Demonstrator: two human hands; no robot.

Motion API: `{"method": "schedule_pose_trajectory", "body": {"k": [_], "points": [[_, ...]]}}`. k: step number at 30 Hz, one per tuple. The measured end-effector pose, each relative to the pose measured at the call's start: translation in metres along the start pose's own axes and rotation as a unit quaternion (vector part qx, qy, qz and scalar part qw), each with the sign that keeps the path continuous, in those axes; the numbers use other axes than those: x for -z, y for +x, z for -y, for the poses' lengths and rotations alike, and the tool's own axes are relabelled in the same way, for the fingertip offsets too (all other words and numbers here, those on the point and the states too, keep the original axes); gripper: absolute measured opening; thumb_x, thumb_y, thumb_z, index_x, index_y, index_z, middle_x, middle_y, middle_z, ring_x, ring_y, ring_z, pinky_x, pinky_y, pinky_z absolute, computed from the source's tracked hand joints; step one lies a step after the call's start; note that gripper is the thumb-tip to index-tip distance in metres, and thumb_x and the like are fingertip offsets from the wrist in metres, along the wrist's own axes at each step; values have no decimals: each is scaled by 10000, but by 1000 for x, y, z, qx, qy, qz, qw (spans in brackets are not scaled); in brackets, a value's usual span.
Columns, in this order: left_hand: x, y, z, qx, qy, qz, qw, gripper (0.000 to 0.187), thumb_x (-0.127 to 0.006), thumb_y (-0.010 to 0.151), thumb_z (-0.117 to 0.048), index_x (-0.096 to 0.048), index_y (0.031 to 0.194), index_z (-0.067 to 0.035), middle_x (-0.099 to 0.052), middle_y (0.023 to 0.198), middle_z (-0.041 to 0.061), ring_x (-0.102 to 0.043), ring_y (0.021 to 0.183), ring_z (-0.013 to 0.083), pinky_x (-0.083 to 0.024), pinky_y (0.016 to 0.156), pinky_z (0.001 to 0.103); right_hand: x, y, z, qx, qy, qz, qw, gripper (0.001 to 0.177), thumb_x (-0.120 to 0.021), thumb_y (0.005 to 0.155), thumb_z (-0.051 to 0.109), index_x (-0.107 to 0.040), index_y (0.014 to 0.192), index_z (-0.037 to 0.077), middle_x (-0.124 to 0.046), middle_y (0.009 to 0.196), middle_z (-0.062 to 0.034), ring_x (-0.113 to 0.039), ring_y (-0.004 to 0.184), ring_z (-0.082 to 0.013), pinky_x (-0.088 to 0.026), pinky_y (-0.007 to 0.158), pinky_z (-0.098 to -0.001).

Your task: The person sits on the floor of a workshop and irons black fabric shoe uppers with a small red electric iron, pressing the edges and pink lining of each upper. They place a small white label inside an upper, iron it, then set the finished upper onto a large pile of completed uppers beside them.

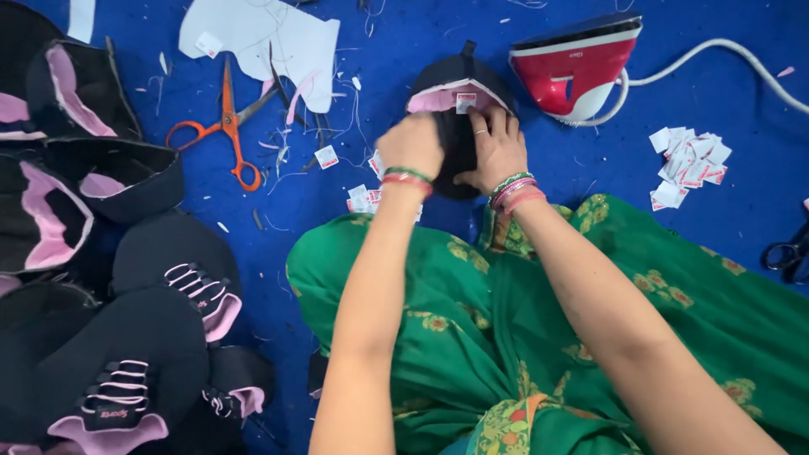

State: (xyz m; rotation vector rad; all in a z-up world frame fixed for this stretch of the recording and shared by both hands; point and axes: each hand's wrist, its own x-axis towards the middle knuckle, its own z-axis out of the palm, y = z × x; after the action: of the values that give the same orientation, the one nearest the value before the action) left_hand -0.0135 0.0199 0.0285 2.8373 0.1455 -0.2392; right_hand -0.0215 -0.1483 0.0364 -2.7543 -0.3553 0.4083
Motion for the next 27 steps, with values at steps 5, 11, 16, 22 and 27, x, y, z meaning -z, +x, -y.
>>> {"method": "schedule_pose_trajectory", "body": {"k": [5, 11, 16, 22, 27], "points": [[100, -65, 39, 154, 39, 44, 986, 232, -537, 952, -207, -754, 990, -134, -748, 930, 160, -736, 867, 361, -587, 702, 505, 1, -1, 3, 5, -4, -21, 1000, 1197, -1007, 463, 335, -440, 1491, 100, -432, 1423, -189, -421, 1303, -442, -413, 1046, -524], [33, -62, -14, -29, -56, -96, 993, 488, -536, 912, -99, -636, 1363, -256, -712, 949, 118, -733, 858, 341, -585, 710, 468, -7, -2, -2, 12, -3, -30, 999, 1168, -985, 482, 289, -450, 1504, 104, -438, 1419, -188, -432, 1287, -440, -423, 1040, -530], [-22, -28, -28, -73, 37, -62, 995, 637, -565, 871, -176, -515, 1493, -302, -706, 853, 118, -731, 742, 305, -575, 615, 432, -15, 1, -8, 34, 4, -62, 998, 1081, -954, 522, 256, -471, 1475, 95, -439, 1422, -198, -434, 1285, -453, -430, 1025, -541], [-56, -28, -25, -39, 115, -55, 991, 652, -558, 908, -174, -476, 1535, -332, -688, 704, 80, -704, 592, 268, -562, 534, 407, -12, 2, -9, 42, 24, -46, 998, 1118, -956, 538, 265, -431, 1516, 123, -436, 1436, -199, -432, 1282, -473, -442, 1036, -553], [-62, -28, -28, -18, 152, -60, 986, 651, -565, 899, -189, -473, 1517, -373, -668, 670, 53, -695, 567, 247, -548, 520, 398, 0, 7, 1, 0, -6, 7, 1000, 1182, -951, 537, 273, -380, 1571, 215, -432, 1406, -204, -437, 1233, -482, -437, 1004, -567]]}}
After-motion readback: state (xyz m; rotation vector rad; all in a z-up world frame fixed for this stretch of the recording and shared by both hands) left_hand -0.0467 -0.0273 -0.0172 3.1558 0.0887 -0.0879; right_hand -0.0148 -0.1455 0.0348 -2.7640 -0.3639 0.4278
